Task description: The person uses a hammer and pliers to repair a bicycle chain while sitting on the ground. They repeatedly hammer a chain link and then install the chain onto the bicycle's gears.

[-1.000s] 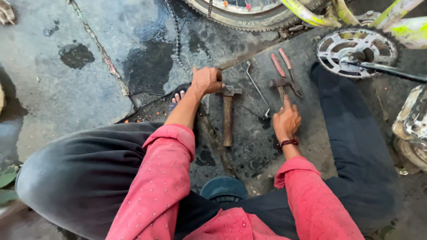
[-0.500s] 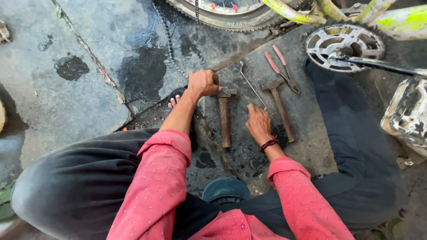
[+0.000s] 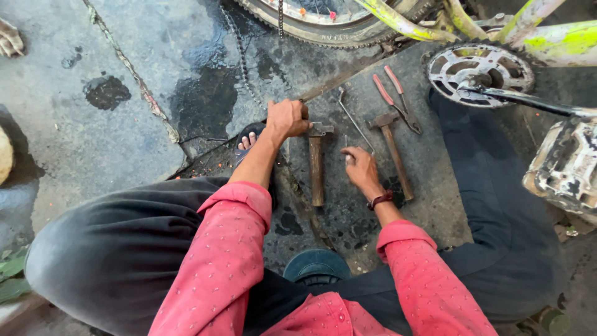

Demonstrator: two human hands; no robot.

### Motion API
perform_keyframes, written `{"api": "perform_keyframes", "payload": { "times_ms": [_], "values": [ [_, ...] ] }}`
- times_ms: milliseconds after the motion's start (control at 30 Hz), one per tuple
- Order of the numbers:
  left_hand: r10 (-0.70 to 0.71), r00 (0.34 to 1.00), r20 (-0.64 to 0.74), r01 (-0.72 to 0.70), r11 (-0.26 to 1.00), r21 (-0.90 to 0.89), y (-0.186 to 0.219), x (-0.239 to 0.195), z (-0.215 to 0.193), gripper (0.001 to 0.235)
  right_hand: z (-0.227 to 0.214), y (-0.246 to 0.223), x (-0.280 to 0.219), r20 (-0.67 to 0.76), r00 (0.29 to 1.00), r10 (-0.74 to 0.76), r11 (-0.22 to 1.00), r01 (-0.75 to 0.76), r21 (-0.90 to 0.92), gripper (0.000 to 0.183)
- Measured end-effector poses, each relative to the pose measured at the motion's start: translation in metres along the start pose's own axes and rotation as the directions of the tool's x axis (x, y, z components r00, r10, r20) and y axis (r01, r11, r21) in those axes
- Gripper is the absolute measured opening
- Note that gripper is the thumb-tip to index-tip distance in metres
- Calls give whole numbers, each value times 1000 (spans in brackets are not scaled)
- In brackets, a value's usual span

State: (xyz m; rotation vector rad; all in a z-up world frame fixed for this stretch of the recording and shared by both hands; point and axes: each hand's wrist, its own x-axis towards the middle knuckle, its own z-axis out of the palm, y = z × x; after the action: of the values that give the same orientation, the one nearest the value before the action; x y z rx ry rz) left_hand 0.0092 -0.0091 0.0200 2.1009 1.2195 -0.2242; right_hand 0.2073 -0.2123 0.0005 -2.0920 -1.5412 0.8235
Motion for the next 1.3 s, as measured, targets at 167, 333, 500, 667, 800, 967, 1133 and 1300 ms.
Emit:
{"api": "perform_keyframes", "payload": {
  "times_ms": [167,333,500,667,800,967,1133,1300],
  "values": [
    [35,997,-64,-36,999,-19,1,-3,2,21,-18,-14,9,-117,989,85,991,-72,112,24],
    [80,988,-129,-88,994,-60,-2,-5,7,20,-28,-43,27,-217,975,43,974,8,227,16],
    [74,988,-134,-84,994,-72,-2,-5,5,20,-16,-67,45,-141,980,137,953,-91,290,15],
    [70,987,-145,-83,993,-86,-2,-8,5,18,-5,-74,52,-220,974,48,975,2,224,14],
    [65,989,-132,-78,992,-98,-2,-6,3,20,-3,-73,54,-250,968,14,984,31,175,14],
    [57,992,-108,-68,993,-100,0,-5,3,19,-4,-74,52,-211,975,66,977,-20,214,14],
    [37,996,-87,-45,995,-91,-1,-5,2,19,-6,-82,53,-193,979,65,981,-28,190,15],
    [42,995,-89,-49,996,-79,-3,-3,5,19,-13,-87,51,-205,960,-189,980,198,25,10]
  ]
}}
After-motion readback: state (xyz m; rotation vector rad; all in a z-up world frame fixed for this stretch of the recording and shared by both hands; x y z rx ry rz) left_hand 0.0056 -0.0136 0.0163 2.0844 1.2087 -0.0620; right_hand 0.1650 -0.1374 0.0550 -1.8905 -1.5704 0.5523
